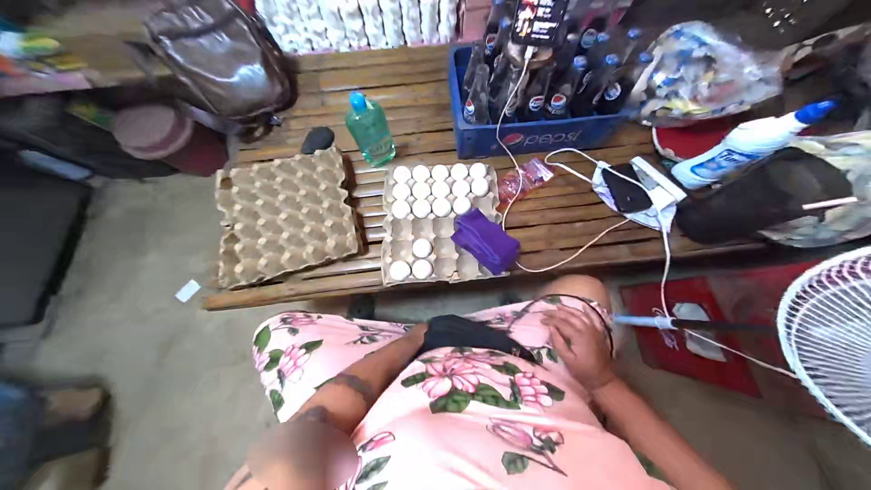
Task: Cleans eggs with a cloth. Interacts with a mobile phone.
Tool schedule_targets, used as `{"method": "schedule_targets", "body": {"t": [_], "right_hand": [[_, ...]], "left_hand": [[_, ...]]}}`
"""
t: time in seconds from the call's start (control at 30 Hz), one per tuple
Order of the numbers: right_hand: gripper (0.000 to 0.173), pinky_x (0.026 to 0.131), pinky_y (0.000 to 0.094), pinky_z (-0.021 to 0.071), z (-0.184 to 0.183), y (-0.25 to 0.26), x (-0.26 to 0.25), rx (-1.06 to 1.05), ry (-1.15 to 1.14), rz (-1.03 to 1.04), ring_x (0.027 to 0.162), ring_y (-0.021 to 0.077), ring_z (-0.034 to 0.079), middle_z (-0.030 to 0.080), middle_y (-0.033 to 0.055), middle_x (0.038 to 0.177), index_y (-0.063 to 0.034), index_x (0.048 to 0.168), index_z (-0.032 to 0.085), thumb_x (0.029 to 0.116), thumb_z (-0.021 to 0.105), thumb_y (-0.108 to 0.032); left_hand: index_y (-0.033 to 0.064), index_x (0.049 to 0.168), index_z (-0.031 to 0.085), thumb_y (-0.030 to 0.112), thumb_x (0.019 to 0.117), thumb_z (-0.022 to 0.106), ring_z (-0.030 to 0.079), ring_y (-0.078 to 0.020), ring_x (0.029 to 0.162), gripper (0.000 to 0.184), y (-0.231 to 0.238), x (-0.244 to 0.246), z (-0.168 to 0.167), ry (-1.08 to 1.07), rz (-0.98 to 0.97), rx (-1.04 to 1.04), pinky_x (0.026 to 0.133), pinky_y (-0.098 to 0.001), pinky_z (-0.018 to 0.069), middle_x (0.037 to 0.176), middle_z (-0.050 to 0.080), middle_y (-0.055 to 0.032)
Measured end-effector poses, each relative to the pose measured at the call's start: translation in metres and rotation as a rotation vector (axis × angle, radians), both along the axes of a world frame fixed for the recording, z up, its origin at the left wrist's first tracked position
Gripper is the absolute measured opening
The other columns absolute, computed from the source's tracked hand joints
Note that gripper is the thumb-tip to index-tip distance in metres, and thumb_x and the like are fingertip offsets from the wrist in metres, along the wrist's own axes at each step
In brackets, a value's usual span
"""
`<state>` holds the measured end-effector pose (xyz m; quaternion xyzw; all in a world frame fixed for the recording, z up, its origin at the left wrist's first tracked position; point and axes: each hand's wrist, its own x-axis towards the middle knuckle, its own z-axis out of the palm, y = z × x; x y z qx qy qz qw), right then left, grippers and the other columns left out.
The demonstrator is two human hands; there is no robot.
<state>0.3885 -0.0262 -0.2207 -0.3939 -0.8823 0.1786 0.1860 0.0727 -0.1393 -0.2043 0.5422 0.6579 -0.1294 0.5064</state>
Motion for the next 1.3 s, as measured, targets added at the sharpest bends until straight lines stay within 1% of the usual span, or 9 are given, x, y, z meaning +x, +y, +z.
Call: {"method": "schedule_targets", "body": {"t": [0.07, 0.13, 0.2, 0.33, 0.5, 0.63, 0.7, 0.97, 1.3], "right_hand": [[0.039, 0.112, 0.0596, 0.0389, -0.004, -0.006, 0.006, 0.037, 0.101, -0.014, 0.120, 0.0302, 0.066, 0.075, 0.0065, 0.116, -0.0110, 0.103, 0.078, 0.1021, 0.044, -0.030], [0.040, 0.111, 0.0567, 0.0408, -0.005, -0.003, 0.009, 0.056, 0.146, -0.027, 0.116, 0.0293, 0.067, 0.075, 0.0080, 0.114, -0.0095, 0.104, 0.078, 0.1024, 0.044, -0.030], [0.037, 0.108, 0.0558, 0.0441, -0.002, 0.004, 0.004, 0.062, 0.124, -0.044, 0.114, 0.0301, 0.068, 0.074, 0.0091, 0.114, -0.0098, 0.106, 0.078, 0.1010, 0.046, -0.029], [0.033, 0.106, 0.0573, 0.0452, -0.003, 0.014, -0.011, 0.035, 0.112, -0.073, 0.116, 0.0328, 0.066, 0.073, 0.0113, 0.116, -0.0089, 0.110, 0.076, 0.0997, 0.051, -0.028], [0.032, 0.105, 0.0575, 0.0462, 0.001, 0.009, -0.015, -0.038, 0.090, -0.087, 0.117, 0.0363, 0.065, 0.072, 0.0152, 0.117, -0.0072, 0.113, 0.075, 0.0991, 0.052, -0.024], [0.033, 0.106, 0.0565, 0.0454, -0.006, 0.014, -0.012, -0.054, 0.096, -0.076, 0.116, 0.0355, 0.065, 0.072, 0.0147, 0.116, -0.0074, 0.112, 0.075, 0.0995, 0.050, -0.024], [0.034, 0.106, 0.0558, 0.0451, -0.008, 0.013, -0.010, -0.050, 0.090, -0.066, 0.115, 0.0346, 0.066, 0.073, 0.0135, 0.114, -0.0083, 0.111, 0.076, 0.0995, 0.049, -0.025], [0.038, 0.106, 0.0569, 0.0433, -0.008, 0.022, -0.008, -0.124, 0.077, -0.092, 0.116, 0.0370, 0.064, 0.072, 0.0157, 0.116, -0.0075, 0.111, 0.076, 0.1002, 0.045, -0.028], [0.034, 0.107, 0.0600, 0.0410, 0.001, 0.024, -0.020, -0.139, 0.010, -0.103, 0.117, 0.0397, 0.064, 0.072, 0.0170, 0.117, -0.0070, 0.112, 0.076, 0.1003, 0.047, -0.022]], "left_hand": [[-0.0029, 0.148, 0.045, 0.015, 0.1103, 0.041, 0.040, -0.0390, 0.144, 0.042, 0.004, 0.000, 0.053, -0.007, 0.125, -0.183, 0.118, -0.0544, 0.0290, 0.154, 0.044, -0.0245], [-0.0079, 0.145, 0.046, 0.022, 0.1111, 0.037, 0.048, -0.0492, 0.134, 0.046, -0.024, -0.030, 0.010, -0.180, 0.057, 0.046, 0.110, -0.0621, 0.0382, 0.144, 0.050, -0.0335], [-0.0043, 0.145, 0.048, 0.026, 0.1114, 0.038, 0.047, -0.0423, 0.137, 0.046, -0.032, -0.038, -0.020, -0.294, 0.218, 0.069, 0.115, -0.0572, 0.0349, 0.145, 0.051, -0.0288], [0.0028, 0.135, 0.059, 0.024, 0.1078, 0.045, 0.058, -0.0286, 0.125, 0.037, -0.033, -0.043, -0.040, -0.459, 0.447, 0.183, 0.109, -0.0501, 0.0436, 0.131, 0.062, -0.0194], [0.0003, 0.135, 0.059, 0.023, 0.1052, 0.051, 0.058, -0.0364, 0.126, 0.038, -0.030, -0.058, -0.048, -0.297, 0.304, 0.245, 0.109, -0.0578, 0.0409, 0.132, 0.062, -0.0242], [0.0009, 0.144, 0.051, 0.028, 0.1115, 0.033, 0.051, -0.0384, 0.135, 0.046, -0.033, -0.051, -0.044, -0.305, 0.329, 0.215, 0.113, -0.0593, 0.0360, 0.141, 0.056, -0.0255], [-0.0040, 0.137, 0.056, 0.022, 0.1094, 0.042, 0.052, -0.0405, 0.132, 0.041, -0.035, -0.047, -0.051, -0.274, 0.249, 0.228, 0.112, -0.0581, 0.0375, 0.137, 0.058, -0.0271], [-0.0040, 0.151, 0.039, 0.021, 0.1111, 0.037, 0.038, -0.0439, 0.144, 0.047, -0.040, -0.041, -0.021, -0.104, 0.205, 0.095, 0.119, -0.0579, 0.0278, 0.154, 0.041, -0.0282], [-0.0045, 0.145, 0.048, 0.009, 0.1087, 0.038, 0.040, -0.0456, 0.142, 0.040, -0.033, -0.040, -0.021, 0.125, 0.042, 0.053, 0.113, -0.0620, 0.0325, 0.154, 0.044, -0.0238]]}}
